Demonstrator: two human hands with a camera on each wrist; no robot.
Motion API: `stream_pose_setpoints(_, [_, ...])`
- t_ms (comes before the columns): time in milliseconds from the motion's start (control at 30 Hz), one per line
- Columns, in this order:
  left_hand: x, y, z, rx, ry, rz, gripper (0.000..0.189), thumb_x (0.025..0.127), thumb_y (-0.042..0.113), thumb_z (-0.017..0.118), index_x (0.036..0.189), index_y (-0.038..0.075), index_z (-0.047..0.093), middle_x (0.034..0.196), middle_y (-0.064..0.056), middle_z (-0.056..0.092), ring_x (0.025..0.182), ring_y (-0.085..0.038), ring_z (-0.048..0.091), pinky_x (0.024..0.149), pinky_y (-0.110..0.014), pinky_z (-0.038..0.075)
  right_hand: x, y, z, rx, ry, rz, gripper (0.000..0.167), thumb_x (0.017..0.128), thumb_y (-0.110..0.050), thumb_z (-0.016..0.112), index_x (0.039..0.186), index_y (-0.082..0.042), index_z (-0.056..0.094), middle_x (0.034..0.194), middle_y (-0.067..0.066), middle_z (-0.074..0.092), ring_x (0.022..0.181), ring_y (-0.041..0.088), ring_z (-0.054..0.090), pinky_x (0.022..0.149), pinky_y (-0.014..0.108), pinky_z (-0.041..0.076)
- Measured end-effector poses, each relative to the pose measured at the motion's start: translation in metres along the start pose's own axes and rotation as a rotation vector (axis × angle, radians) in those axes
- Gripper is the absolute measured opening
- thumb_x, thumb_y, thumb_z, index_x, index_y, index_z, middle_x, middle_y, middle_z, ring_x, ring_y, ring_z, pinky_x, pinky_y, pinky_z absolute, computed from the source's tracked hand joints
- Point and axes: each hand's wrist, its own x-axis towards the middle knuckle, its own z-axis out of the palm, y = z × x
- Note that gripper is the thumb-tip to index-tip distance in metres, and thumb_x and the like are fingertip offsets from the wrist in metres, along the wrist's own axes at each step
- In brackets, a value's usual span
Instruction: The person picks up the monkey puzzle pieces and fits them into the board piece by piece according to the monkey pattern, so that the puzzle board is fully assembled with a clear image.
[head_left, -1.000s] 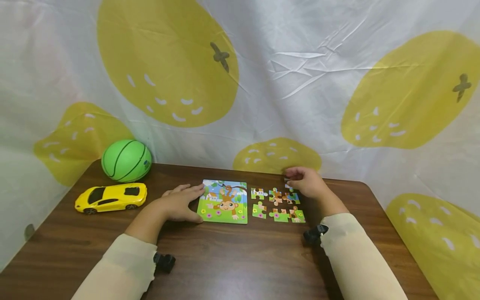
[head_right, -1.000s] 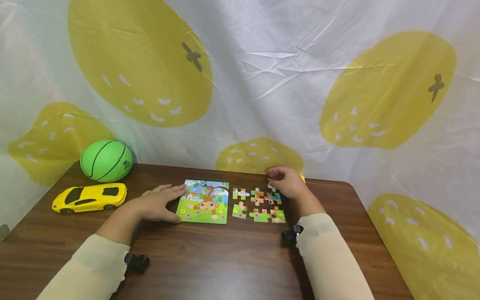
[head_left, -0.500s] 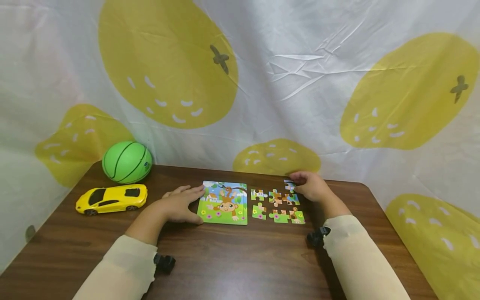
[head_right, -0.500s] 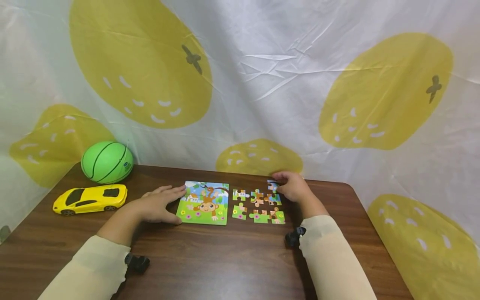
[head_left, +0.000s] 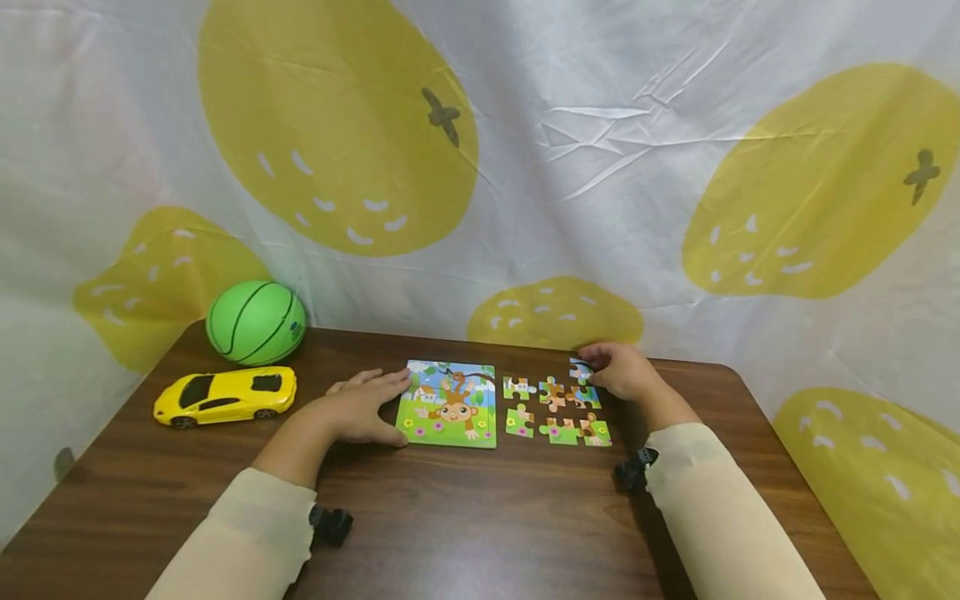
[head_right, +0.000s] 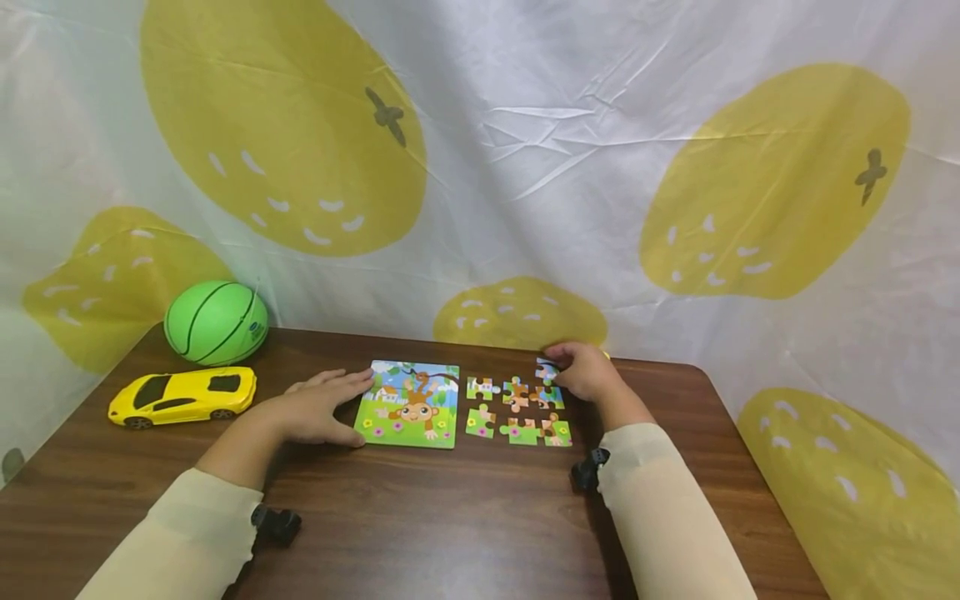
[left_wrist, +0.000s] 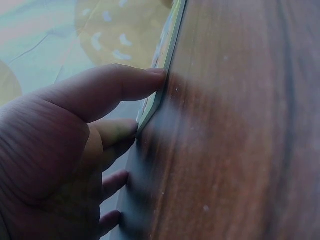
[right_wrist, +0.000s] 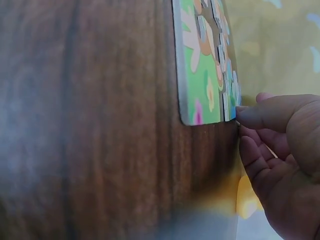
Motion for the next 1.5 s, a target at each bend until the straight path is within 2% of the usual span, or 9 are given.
stream_pose_setpoints(267, [0.0,0.002,0.0,-0.008,-0.012,-0.003,0.103,0.083,0.053,0.082,0.17,0.025,0.033,0.181,0.004,0.024,0.168,-0.04,0.015,0.125,-0.078,0.016,0.001,-0.003,-0.001,-0.058,-0.001,-0.004,0.05,0.095,-0.008,0.078,0.143,-0.005,0.067,0.142,0.023,0.068,0.134,0.042,0.062,0.108,0.054,0.055])
stream_pose_setpoints(667, [-0.001,0.002,0.001,-0.006,-0.007,-0.002,0.104,0.083,0.054,0.083,0.17,0.025,0.033,0.18,0.005,0.024,0.167,-0.04,0.016,0.125,-0.079,0.016,-0.001,-0.009,-0.001,-0.032,0.031,-0.031,0.053,0.093,-0.009,0.079,0.144,-0.004,0.066,0.141,0.023,0.067,0.128,0.04,0.063,0.108,0.055,0.054])
stream_pose_setpoints(833, [-0.001,0.002,0.001,-0.013,-0.011,-0.005,0.104,0.083,0.053,0.083,0.17,0.025,0.033,0.181,0.004,0.024,0.167,-0.04,0.015,0.126,-0.078,0.015,-0.003,-0.011,-0.001,-0.013,0.067,-0.026,0.045,0.098,-0.009,0.074,0.142,-0.004,0.067,0.136,0.022,0.069,0.126,0.039,0.065,0.105,0.054,0.056])
stream_pose_setpoints(967, [-0.001,0.002,0.002,-0.013,-0.015,-0.012,0.104,0.083,0.053,0.082,0.17,0.026,0.032,0.181,0.005,0.022,0.168,-0.039,0.013,0.127,-0.077,0.013,-0.004,-0.014,0.0,-0.012,0.101,-0.066,0.037,0.1,-0.011,0.071,0.137,-0.005,0.071,0.13,0.02,0.071,0.124,0.039,0.066,0.106,0.055,0.055])
stream_pose_setpoints(1100, [-0.001,0.002,0.002,-0.011,-0.009,-0.005,0.103,0.084,0.053,0.082,0.17,0.025,0.033,0.181,0.004,0.023,0.168,-0.04,0.014,0.126,-0.078,0.014,-0.004,-0.024,0.0,-0.001,0.124,-0.124,0.035,0.1,-0.014,0.071,0.135,-0.007,0.073,0.125,0.018,0.074,0.119,0.038,0.07,0.102,0.053,0.056])
stream_pose_setpoints(1267, [-0.002,0.003,0.001,-0.013,-0.002,-0.004,0.104,0.083,0.053,0.083,0.17,0.024,0.034,0.18,0.004,0.025,0.167,-0.04,0.016,0.125,-0.078,0.016,-0.003,-0.042,0.004,0.087,0.142,-0.161,0.033,0.1,-0.014,0.073,0.132,-0.008,0.075,0.12,0.016,0.078,0.11,0.029,0.073,0.09,0.034,0.058])
stream_pose_setpoints(1367, [-0.002,0.003,0.0,-0.01,-0.001,-0.004,0.103,0.083,0.053,0.083,0.169,0.024,0.035,0.18,0.004,0.025,0.167,-0.041,0.016,0.125,-0.079,0.016,-0.002,-0.056,0.008,0.137,0.129,-0.18,0.033,0.1,-0.013,0.073,0.132,-0.007,0.075,0.123,0.016,0.078,0.111,0.027,0.074,0.087,0.026,0.057])
stream_pose_setpoints(1500, [-0.003,0.003,-0.001,-0.007,0.003,-0.004,0.103,0.083,0.053,0.083,0.169,0.024,0.035,0.18,0.005,0.025,0.167,-0.041,0.016,0.125,-0.079,0.016,-0.004,-0.076,0.017,0.179,0.083,-0.194,0.032,0.1,-0.014,0.073,0.132,-0.008,0.075,0.123,0.015,0.077,0.109,0.026,0.072,0.086,0.027,0.057])
